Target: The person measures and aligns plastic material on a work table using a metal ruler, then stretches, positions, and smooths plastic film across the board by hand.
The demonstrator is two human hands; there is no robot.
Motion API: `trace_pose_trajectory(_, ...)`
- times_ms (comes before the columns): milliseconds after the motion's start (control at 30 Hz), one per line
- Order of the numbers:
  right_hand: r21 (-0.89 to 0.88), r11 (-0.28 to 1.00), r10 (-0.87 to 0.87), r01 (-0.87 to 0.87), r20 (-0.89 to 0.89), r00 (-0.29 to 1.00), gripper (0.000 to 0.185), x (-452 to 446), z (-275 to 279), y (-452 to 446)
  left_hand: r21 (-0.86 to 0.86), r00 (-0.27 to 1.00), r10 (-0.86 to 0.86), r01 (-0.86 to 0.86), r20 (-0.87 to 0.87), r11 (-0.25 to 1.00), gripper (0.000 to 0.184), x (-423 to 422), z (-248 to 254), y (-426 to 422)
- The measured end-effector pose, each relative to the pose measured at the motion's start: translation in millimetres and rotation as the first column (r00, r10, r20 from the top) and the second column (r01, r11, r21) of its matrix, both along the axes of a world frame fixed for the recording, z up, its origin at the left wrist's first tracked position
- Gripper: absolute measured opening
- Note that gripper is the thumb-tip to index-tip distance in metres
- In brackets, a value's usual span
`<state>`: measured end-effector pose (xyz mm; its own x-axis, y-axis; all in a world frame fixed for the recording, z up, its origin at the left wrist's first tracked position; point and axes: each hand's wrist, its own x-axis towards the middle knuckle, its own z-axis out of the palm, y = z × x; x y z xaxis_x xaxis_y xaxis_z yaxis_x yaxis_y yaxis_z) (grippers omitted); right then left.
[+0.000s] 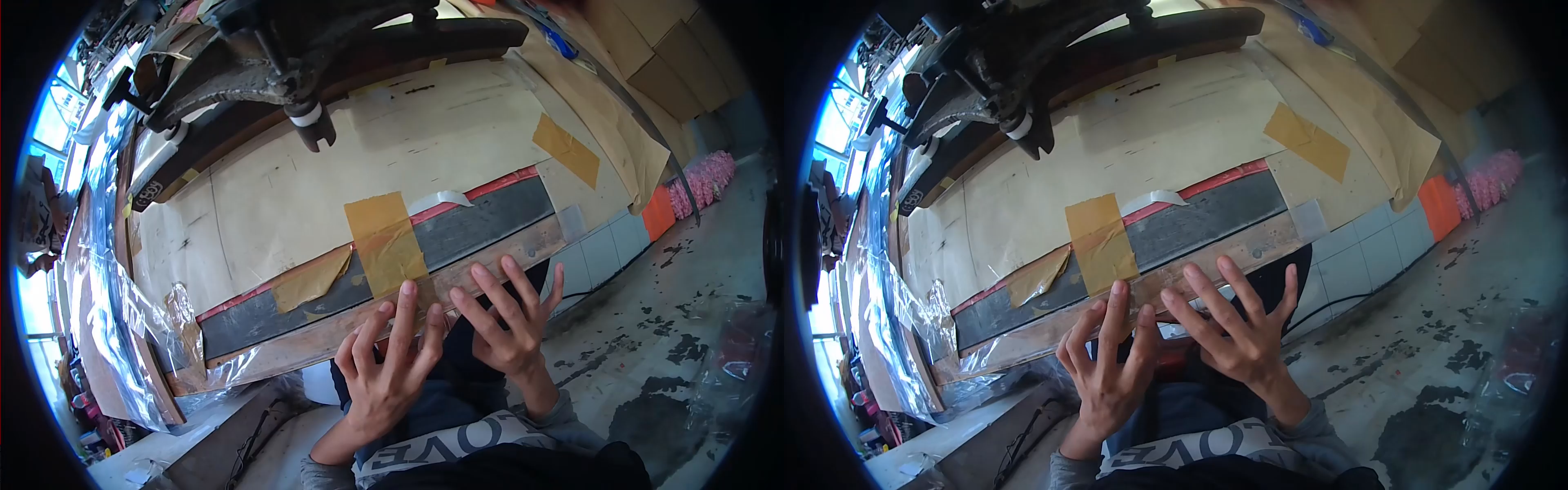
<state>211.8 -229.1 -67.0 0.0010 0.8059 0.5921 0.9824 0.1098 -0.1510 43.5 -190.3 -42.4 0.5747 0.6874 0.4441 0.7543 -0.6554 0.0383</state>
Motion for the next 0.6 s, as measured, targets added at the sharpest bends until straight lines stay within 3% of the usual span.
trace_pose_trajectory(67, 0.059, 0.998, -0.001, 0.0, 0.014, 1.0, 0.029, 15, -4, -3, 0.013, 0.999, 0.046, -0.046, -0.011, 0.999, 0.032, 2, -3, -2)
trace_pose_trajectory(267, 0.156, 0.986, -0.067, 0.059, 0.046, 0.997, 0.031, 47, -16, -12, 0.037, 0.98, 0.036, -0.029, -0.196, 0.999, 0.041, 0, -3, -7)
trace_pose_trajectory(367, 0.182, 0.977, -0.114, 0.109, 0.016, 0.993, 0.038, 55, -15, -11, -0.01, 0.994, 0.057, -0.059, -0.093, 0.998, 0.047, 5, -3, -9)
trace_pose_trajectory(600, 0.16, 0.977, -0.146, 0.142, 0.017, 0.989, 0.051, 59, -14, -11, 0.042, 0.988, 0.058, -0.052, -0.141, 0.998, 0.053, 6, -8, -8)
